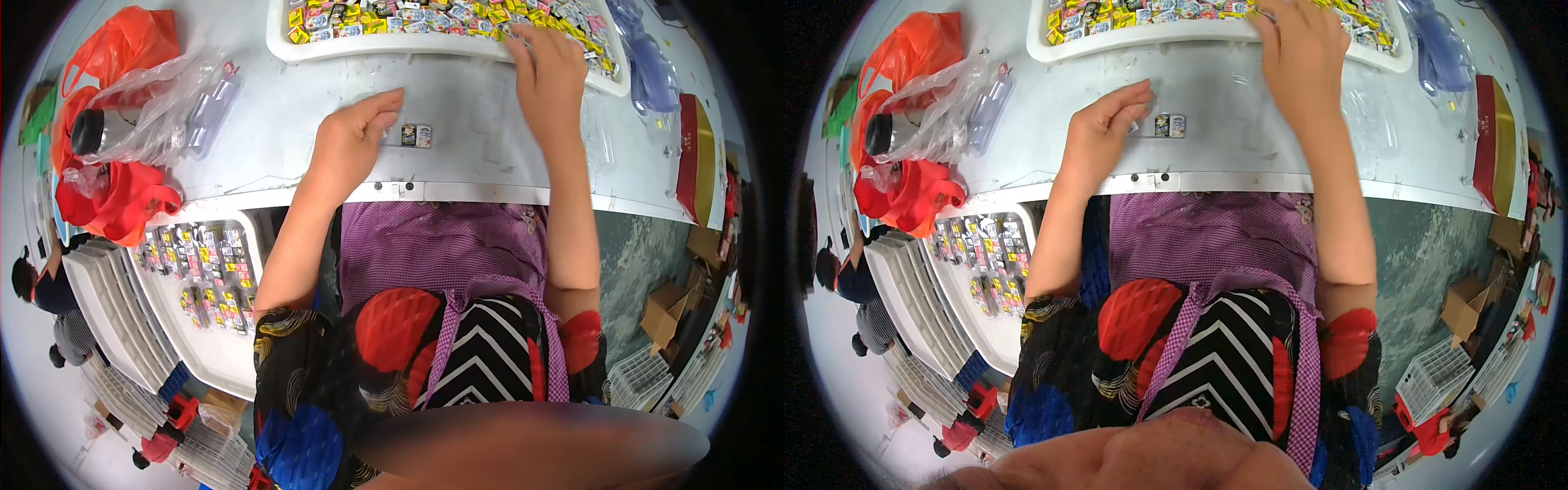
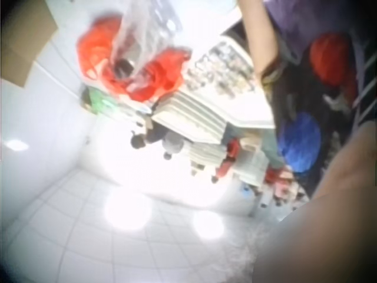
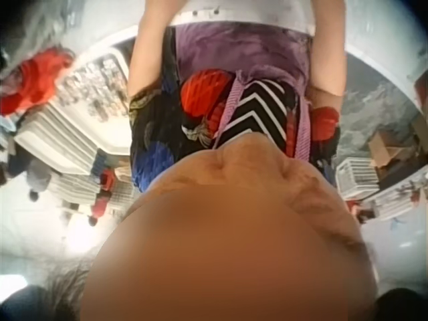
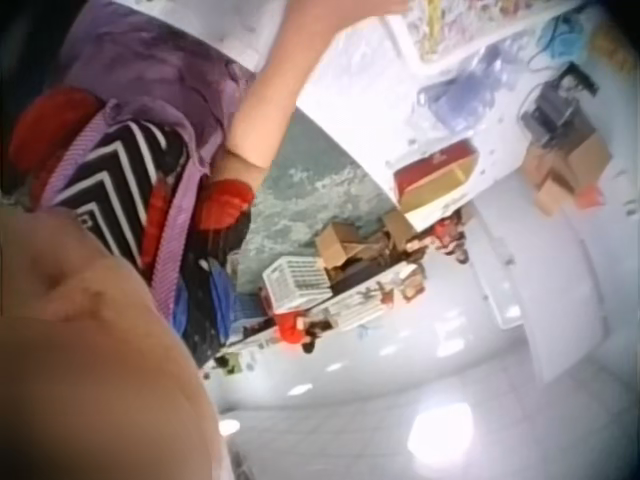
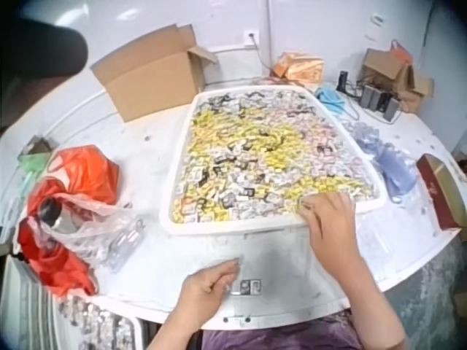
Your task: Sorting and assembling small decorative blocks into specific patterns and sets on a work table.
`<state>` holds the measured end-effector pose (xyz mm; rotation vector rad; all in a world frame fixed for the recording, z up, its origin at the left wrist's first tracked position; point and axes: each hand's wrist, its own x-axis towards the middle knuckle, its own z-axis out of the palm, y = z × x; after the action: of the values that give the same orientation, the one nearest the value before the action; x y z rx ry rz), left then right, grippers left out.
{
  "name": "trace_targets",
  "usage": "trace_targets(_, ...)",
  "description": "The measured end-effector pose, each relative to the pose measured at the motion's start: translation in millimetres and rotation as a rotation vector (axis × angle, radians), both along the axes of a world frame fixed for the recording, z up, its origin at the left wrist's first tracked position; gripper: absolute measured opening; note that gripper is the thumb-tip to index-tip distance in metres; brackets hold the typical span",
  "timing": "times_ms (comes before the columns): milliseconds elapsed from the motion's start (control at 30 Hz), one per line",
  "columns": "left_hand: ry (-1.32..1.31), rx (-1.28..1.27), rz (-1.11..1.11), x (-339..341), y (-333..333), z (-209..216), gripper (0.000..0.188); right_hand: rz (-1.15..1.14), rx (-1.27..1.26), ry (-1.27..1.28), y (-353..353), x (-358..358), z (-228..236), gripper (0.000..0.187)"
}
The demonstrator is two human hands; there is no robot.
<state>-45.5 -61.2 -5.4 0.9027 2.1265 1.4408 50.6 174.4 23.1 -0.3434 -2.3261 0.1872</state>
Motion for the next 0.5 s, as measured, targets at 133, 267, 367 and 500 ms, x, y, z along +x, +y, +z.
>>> trace_targets(133,0.294,-0.081,-0.103,0,1,8,0.031,-0.023,-0.023,-0.196,23,-30,20,0.014)
trace_targets(267,0.061,-0.012,-0.104,2,6,11,0.032,-0.014,-0.178,-0.31,48,-49,0,0.016)
trace_targets(367,0.06,-0.003,-0.104,2,8,6,0.031,0.043,-0.599,-0.299,47,-49,5,0.017)
trace_targets(500,0.167,-0.013,-0.109,1,6,2,0.032,0.092,-0.484,-0.284,53,-55,-6,0.015)
